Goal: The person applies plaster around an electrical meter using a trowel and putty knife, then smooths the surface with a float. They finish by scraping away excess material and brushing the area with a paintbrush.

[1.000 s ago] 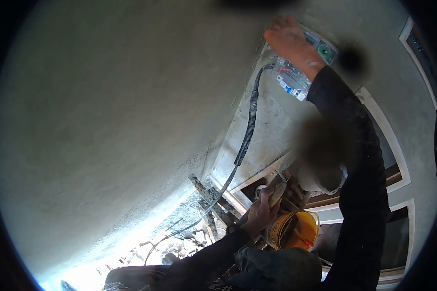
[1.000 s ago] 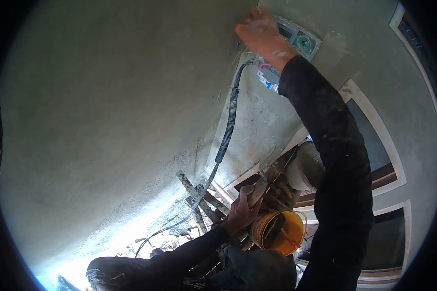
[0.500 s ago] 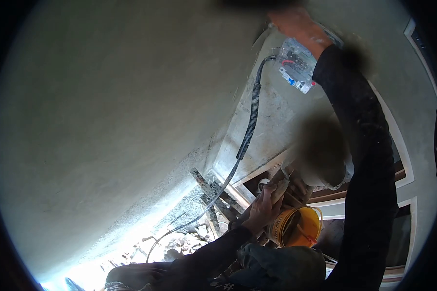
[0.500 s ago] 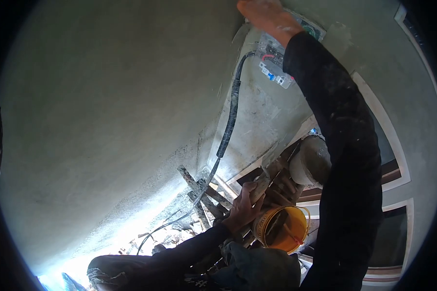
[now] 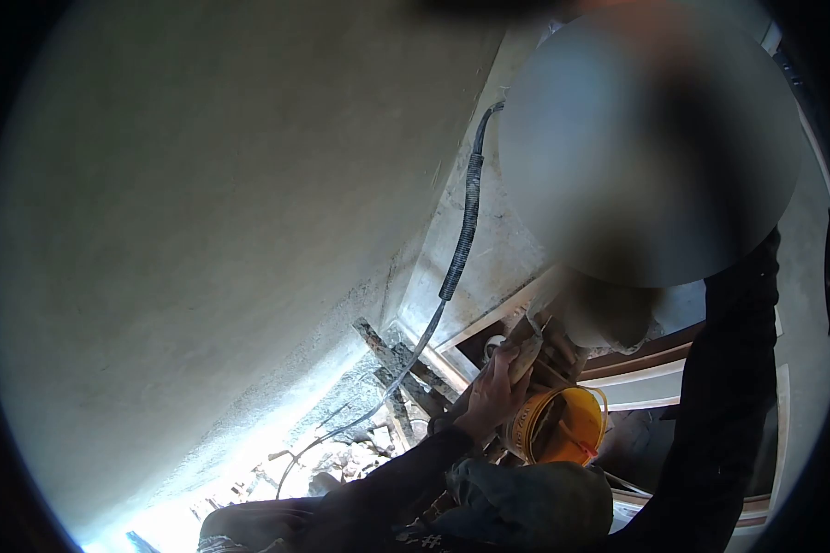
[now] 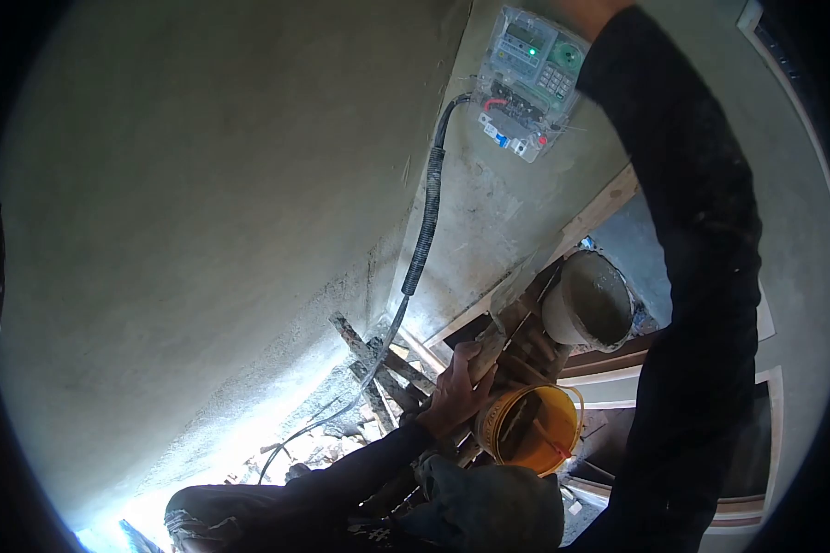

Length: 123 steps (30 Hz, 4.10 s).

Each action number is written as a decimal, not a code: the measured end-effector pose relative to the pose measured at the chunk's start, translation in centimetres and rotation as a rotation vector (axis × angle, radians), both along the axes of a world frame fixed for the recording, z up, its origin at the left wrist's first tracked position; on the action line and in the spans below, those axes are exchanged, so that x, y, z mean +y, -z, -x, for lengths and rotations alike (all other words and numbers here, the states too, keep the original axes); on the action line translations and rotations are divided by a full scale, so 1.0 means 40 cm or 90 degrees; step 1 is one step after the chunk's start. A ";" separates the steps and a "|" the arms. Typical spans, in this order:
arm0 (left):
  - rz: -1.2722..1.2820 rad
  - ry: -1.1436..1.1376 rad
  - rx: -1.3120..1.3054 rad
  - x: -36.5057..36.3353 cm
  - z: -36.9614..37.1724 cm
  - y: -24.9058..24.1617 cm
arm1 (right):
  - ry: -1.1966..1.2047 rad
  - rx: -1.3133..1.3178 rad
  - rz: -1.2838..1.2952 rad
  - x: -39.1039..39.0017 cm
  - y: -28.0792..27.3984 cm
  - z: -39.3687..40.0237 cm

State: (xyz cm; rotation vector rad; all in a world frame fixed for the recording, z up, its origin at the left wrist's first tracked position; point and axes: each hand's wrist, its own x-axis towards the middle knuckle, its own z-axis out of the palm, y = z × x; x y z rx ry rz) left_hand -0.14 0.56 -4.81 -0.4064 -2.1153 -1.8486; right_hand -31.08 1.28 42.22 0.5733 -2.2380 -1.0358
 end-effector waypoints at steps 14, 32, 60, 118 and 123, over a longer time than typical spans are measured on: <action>0.022 0.009 0.007 0.008 -0.003 0.017 | -0.065 -0.056 0.039 -0.050 0.196 0.050; 0.023 0.075 -0.081 -0.017 0.006 0.020 | 0.147 -0.112 0.625 0.545 0.437 -0.772; 0.041 0.139 -0.170 -0.058 0.058 -0.001 | 0.444 -0.105 0.415 0.948 0.976 -0.594; -0.075 0.456 -0.448 0.247 0.264 -0.257 | 0.200 0.228 1.247 0.775 0.949 -0.913; -0.048 0.454 -0.445 0.295 0.295 -0.245 | 0.208 0.240 1.265 0.763 0.946 -0.920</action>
